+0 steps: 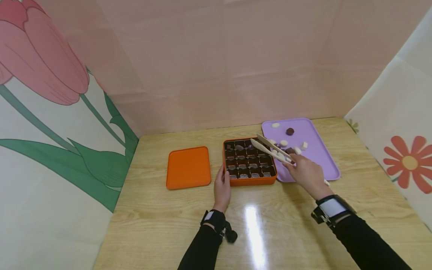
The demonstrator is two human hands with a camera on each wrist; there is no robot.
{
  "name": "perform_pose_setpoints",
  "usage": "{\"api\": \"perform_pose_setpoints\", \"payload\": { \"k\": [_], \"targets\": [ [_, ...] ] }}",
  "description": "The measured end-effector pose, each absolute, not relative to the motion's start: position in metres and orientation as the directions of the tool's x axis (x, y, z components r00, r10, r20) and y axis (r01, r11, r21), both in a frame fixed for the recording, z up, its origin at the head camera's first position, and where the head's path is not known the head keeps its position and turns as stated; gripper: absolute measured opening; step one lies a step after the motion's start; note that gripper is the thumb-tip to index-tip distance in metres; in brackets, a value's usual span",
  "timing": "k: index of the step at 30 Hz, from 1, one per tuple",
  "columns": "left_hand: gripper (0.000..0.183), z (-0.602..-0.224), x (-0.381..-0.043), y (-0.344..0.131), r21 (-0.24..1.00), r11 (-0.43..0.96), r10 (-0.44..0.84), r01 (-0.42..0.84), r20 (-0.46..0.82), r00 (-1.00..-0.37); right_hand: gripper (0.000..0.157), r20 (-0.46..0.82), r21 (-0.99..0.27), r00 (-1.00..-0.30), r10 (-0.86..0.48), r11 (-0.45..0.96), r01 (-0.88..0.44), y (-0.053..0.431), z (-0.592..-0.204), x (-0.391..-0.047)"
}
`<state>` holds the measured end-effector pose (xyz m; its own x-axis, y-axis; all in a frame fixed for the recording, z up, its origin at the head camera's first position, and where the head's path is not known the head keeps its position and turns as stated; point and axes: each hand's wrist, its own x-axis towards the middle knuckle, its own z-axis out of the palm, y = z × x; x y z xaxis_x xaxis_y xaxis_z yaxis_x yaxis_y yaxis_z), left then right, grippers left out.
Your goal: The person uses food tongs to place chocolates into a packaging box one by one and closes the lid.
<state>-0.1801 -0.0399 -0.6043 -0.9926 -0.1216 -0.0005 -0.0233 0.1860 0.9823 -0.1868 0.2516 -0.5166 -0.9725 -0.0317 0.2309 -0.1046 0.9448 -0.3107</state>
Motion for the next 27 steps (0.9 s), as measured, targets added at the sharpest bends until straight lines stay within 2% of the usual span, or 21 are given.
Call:
{"api": "perform_pose_setpoints", "payload": {
  "k": [6,21,27],
  "targets": [
    [0.052,-0.604,-0.180,-0.040,0.983,0.184,-0.124,-0.030,-0.007,-0.992,0.043,0.239,-0.318,-0.971,-0.024,0.943,-0.101,0.252,-0.517,-0.186],
    [0.054,-0.603,-0.180,-0.040,0.983,0.186,-0.126,-0.004,0.020,-0.992,0.054,0.244,-0.337,-0.969,0.031,0.940,-0.055,0.260,-0.517,-0.179],
    [0.051,-0.604,-0.180,-0.039,0.984,0.176,-0.127,0.012,0.034,-0.991,0.050,0.270,-0.341,-0.962,0.028,0.937,-0.069,0.273,-0.517,-0.170]
  ]
}}
